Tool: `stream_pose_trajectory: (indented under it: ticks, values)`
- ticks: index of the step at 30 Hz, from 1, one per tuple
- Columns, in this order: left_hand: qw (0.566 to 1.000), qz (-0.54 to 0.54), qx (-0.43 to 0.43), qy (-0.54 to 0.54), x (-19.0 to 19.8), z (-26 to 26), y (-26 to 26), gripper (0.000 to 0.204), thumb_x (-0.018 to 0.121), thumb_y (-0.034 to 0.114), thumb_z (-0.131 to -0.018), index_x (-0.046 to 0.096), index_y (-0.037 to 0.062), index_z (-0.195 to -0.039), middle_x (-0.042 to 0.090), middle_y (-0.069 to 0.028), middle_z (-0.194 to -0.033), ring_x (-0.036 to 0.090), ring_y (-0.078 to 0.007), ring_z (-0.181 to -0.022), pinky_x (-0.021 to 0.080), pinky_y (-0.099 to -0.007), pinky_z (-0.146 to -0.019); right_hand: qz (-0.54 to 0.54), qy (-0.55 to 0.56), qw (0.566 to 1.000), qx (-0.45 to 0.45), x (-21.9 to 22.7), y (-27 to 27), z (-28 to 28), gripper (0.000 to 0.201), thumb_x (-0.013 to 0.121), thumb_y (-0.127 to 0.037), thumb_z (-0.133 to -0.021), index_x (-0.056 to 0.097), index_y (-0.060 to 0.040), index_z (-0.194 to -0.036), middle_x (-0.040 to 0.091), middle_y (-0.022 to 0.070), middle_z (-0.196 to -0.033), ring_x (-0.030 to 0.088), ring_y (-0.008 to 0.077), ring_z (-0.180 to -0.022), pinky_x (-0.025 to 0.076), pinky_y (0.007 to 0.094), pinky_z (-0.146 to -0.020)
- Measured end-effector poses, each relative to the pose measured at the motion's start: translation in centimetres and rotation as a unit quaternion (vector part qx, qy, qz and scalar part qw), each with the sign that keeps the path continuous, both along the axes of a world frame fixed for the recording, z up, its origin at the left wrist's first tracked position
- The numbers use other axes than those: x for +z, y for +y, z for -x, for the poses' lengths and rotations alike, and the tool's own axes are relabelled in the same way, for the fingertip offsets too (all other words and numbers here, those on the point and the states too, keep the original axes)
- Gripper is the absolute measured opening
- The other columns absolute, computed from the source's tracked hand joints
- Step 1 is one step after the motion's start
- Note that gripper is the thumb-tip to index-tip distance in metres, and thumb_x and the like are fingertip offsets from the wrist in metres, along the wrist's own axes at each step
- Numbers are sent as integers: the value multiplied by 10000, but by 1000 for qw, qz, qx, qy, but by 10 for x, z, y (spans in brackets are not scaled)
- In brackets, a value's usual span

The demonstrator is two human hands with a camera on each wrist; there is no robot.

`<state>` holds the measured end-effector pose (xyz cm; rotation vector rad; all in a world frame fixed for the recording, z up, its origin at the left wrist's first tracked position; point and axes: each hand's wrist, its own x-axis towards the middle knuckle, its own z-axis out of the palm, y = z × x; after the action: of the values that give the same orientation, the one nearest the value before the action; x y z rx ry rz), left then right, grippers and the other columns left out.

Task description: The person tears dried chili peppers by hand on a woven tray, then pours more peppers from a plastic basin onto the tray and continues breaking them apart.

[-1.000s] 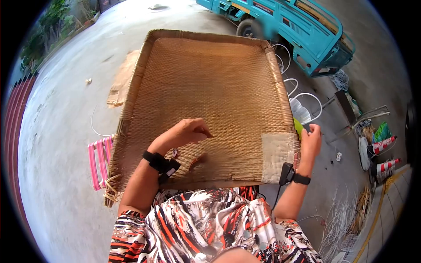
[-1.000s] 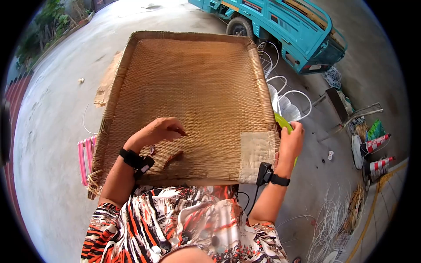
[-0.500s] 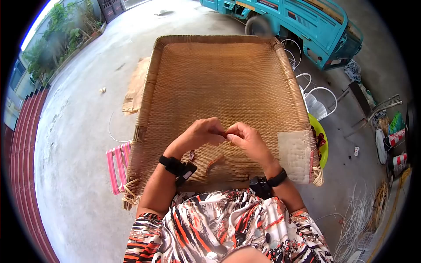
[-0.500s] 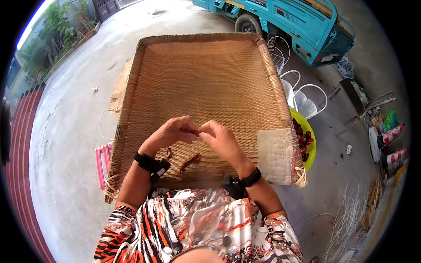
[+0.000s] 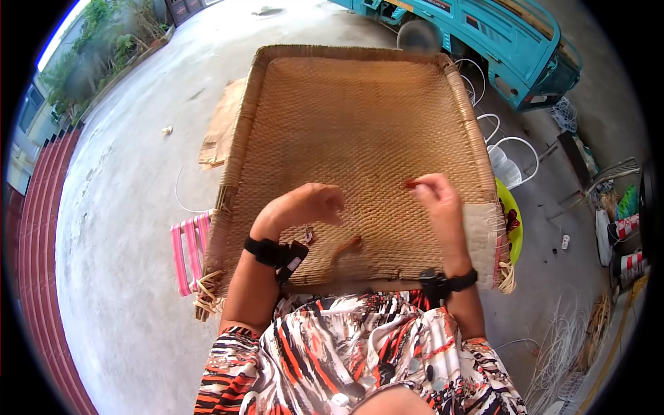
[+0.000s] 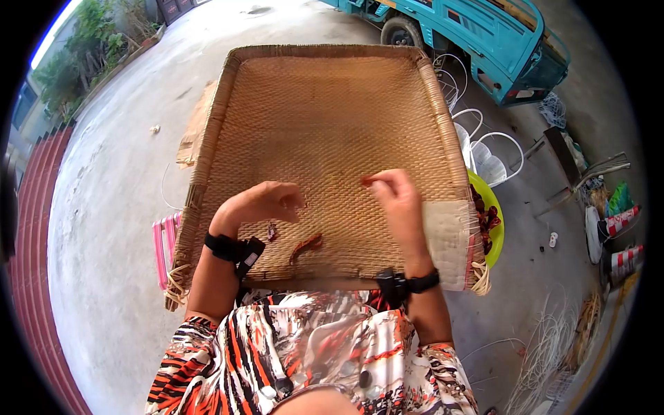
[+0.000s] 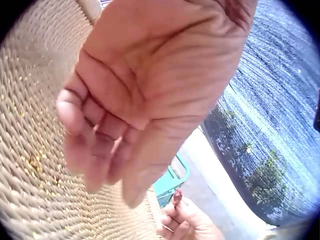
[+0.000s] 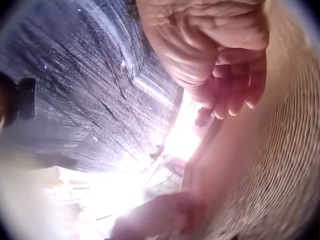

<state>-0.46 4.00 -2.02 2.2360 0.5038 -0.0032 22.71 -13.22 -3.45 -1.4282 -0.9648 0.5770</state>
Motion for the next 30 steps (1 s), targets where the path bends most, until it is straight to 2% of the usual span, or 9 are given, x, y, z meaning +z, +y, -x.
stream_pose_trajectory:
  ticks: [4,6,12,16,18,21,22,23,30]
  values:
    - [977,-130,57,158,-11,15,6,356,764,304,-692,669,73,-945,680,-97,-884,663,-266,-853,515,-374,-732,-64,-117,972,-196,3,-39,-74,103,584,-71,-951,643,-23,-1019,707,47,-975,654,123,-910,513,269,-777]
    - [967,-153,70,190,-4,15,1,371,774,328,-672,672,80,-929,686,-97,-880,667,-272,-864,522,-382,-730,30,-219,918,-328,5,-67,-108,144,591,-134,-952,651,-39,-1043,714,73,-958,669,169,-881,512,297,-789]
    - [956,-154,69,241,-3,15,1,395,801,339,-651,683,86,-930,698,-91,-896,673,-271,-880,528,-383,-744,156,-342,794,-478,0,-87,-134,305,632,-195,-899,607,-37,-1158,633,167,-1184,616,308,-1072,476,397,-912]
    - [961,-159,27,225,-7,19,9,400,821,344,-635,691,103,-927,703,-81,-912,675,-266,-894,529,-383,-749,100,-378,845,-365,-4,-73,-109,322,633,-170,-885,598,-22,-1169,612,163,-1197,584,308,-1104,455,408,-953]
    - [964,-171,8,202,-15,23,13,391,827,347,-632,696,108,-912,705,-78,-908,676,-266,-890,530,-382,-745,91,-314,911,-251,0,-57,-80,219,628,-124,-887,636,-19,-1079,652,139,-1098,604,292,-1065,460,395,-946]
    - [961,-185,-19,205,-26,23,17,355,827,341,-638,706,112,-881,706,-77,-880,679,-267,-869,531,-383,-730,117,-247,956,-107,16,-37,-28,161,637,-106,-888,658,-26,-1027,669,123,-1039,629,283,-1029,479,375,-929]
    - [957,-193,-37,213,-27,20,15,336,824,332,-646,709,113,-874,706,-77,-868,680,-266,-860,531,-384,-724,100,-299,947,-58,14,-31,-19,182,640,-73,-879,660,-20,-1052,667,80,-1009,630,181,-927,492,313,-847]
    - [953,-200,-54,220,-27,17,14,318,821,323,-654,712,114,-866,705,-77,-856,681,-265,-851,532,-385,-718,95,-298,950,-7,17,-28,-5,171,656,-74,-871,660,-20,-1033,660,80,-991,630,183,-919,493,319,-837]
    - [959,-172,20,226,-16,9,7,179,757,210,-737,709,108,-877,704,-78,-831,685,-231,-799,526,-353,-680,78,-304,910,272,-1,-3,57,213,680,-119,-834,654,-58,-1037,646,125,-1039,644,314,-960,525,402,-854]
